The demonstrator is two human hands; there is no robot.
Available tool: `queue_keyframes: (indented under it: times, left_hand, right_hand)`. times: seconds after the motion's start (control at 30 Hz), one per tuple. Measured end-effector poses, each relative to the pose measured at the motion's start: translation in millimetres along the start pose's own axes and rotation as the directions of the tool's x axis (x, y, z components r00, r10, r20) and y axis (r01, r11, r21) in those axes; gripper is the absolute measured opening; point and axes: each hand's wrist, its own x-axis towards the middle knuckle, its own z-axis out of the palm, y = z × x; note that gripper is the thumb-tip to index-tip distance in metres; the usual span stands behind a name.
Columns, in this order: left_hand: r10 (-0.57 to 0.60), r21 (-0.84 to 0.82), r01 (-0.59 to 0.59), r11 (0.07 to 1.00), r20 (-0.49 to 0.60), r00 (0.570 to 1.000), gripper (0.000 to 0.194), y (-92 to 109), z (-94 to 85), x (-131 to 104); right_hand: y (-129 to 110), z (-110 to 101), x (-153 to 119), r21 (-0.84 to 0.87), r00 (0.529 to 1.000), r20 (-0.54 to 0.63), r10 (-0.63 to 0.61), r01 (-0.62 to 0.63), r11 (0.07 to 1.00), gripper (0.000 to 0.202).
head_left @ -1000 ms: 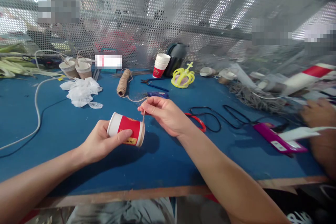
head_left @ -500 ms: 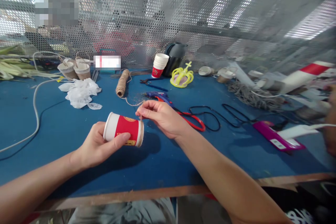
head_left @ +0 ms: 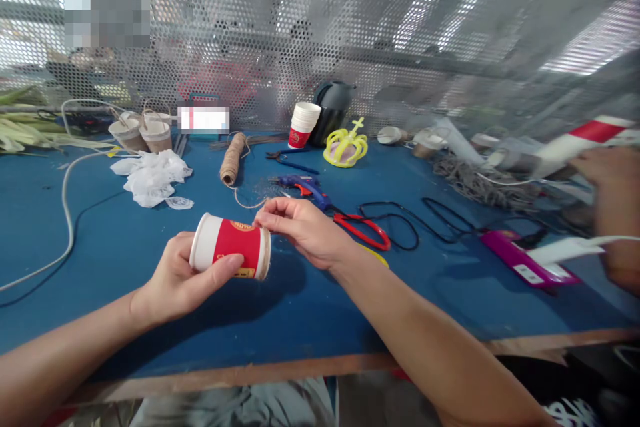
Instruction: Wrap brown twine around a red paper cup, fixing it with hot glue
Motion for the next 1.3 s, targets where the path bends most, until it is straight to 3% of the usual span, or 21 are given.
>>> queue_keyframes:
  times: [0.23, 0.47, 0.9, 1.0, 1.17, 1.3]
  left_hand:
    - [-0.116, -0.128, 0.117, 0.985, 0.018, 0.993, 0.015, -2.5, 0.8, -1.0]
    - [-0.317, -0.370, 0.303, 0.878, 0.023, 0.948, 0.020, -6.4, 3.4, -1.3]
    - [-0.417, -0.656, 0.355, 0.666, 0.068, 0.907, 0.012, -9.1, 6.8, 1.8]
    - [-0.412, -0.645, 0.354, 0.677, 0.065, 0.909, 0.012, -9.7, 6.9, 1.6]
    - [-0.366, -0.516, 0.330, 0.790, 0.034, 0.930, 0.015, -9.0, 4.6, -0.9]
    - [-0.348, -0.470, 0.307, 0.828, 0.000, 0.937, 0.017, -7.5, 3.4, 2.4]
  right_hand:
    - [-0.1, 3.1, 0.2, 0.062, 0.999, 0.003, 0.052, -0.052, 0.997, 0.016]
    - [0.9, 4.8, 0.9, 0.120, 0.995, 0.024, 0.098, -0.101, 0.988, 0.022]
    - [2.9, 4.1, 2.7, 0.126, 0.994, 0.033, 0.103, -0.106, 0.986, 0.018]
    - [3.1, 4.8, 1.8, 0.125, 0.993, 0.028, 0.111, -0.113, 0.986, 0.019]
    - [5.6, 5.1, 2.8, 0.103, 0.995, 0.022, 0.094, -0.095, 0.990, 0.022]
    - [4.1, -1.3, 4.1, -0.133, 1.000, 0.009, 0.026, -0.024, 0.991, 0.027]
